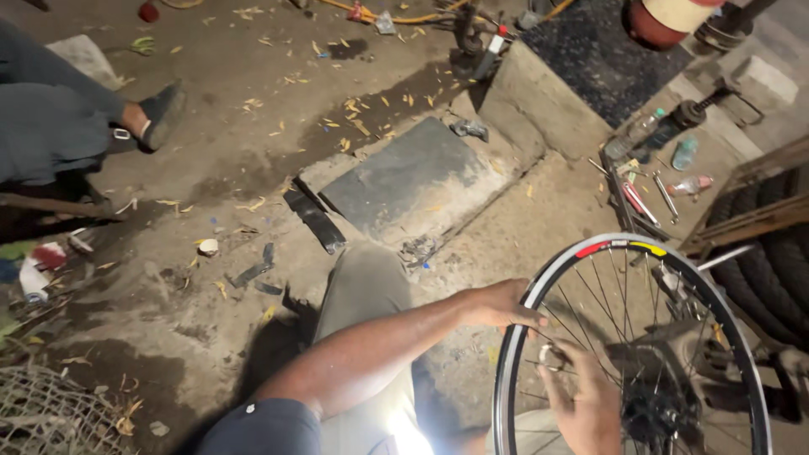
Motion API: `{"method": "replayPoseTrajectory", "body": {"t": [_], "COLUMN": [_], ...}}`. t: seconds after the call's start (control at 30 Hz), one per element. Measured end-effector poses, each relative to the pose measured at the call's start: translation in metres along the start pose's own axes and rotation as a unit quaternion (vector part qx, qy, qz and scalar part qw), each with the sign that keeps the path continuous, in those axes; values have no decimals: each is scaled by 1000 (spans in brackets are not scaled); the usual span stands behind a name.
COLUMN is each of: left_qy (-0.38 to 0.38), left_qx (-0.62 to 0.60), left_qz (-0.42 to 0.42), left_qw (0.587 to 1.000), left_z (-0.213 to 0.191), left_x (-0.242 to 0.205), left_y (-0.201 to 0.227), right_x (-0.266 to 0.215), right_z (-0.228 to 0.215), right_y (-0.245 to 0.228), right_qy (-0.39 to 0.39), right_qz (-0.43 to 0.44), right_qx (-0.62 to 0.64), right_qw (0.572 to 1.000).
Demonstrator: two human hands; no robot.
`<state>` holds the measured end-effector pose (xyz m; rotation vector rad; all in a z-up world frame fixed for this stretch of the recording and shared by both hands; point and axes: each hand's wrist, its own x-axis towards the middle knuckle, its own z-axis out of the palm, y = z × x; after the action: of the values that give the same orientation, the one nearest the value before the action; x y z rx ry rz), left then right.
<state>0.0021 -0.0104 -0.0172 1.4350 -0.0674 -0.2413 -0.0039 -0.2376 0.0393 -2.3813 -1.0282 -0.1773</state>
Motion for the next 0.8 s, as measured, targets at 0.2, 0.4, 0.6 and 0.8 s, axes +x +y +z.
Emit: {"method": "replayPoseTrajectory", "body": {"t": [0.2, 0.4, 0.6, 0.8], "left_qy": [-18, 8, 10, 29], "left_qx": [-19, -35, -13, 25], "left_qz": [86, 60, 28, 51], "left_qw": [996, 998, 999, 998], "left_z": [-12, -21, -23, -15], "left_x": [4, 7, 1, 8], "left_y": [9, 7, 2, -3], "right_x": [5, 27, 11, 3], "right_z": [-9, 7, 11, 27], "right_y": [-1, -18, -25, -11], "right_qy": [-35, -60, -26, 46], "right_qz": [-75, -62, -65, -72], "right_qx": [47, 97, 95, -36], "right_qw": [995, 991, 993, 996]}}
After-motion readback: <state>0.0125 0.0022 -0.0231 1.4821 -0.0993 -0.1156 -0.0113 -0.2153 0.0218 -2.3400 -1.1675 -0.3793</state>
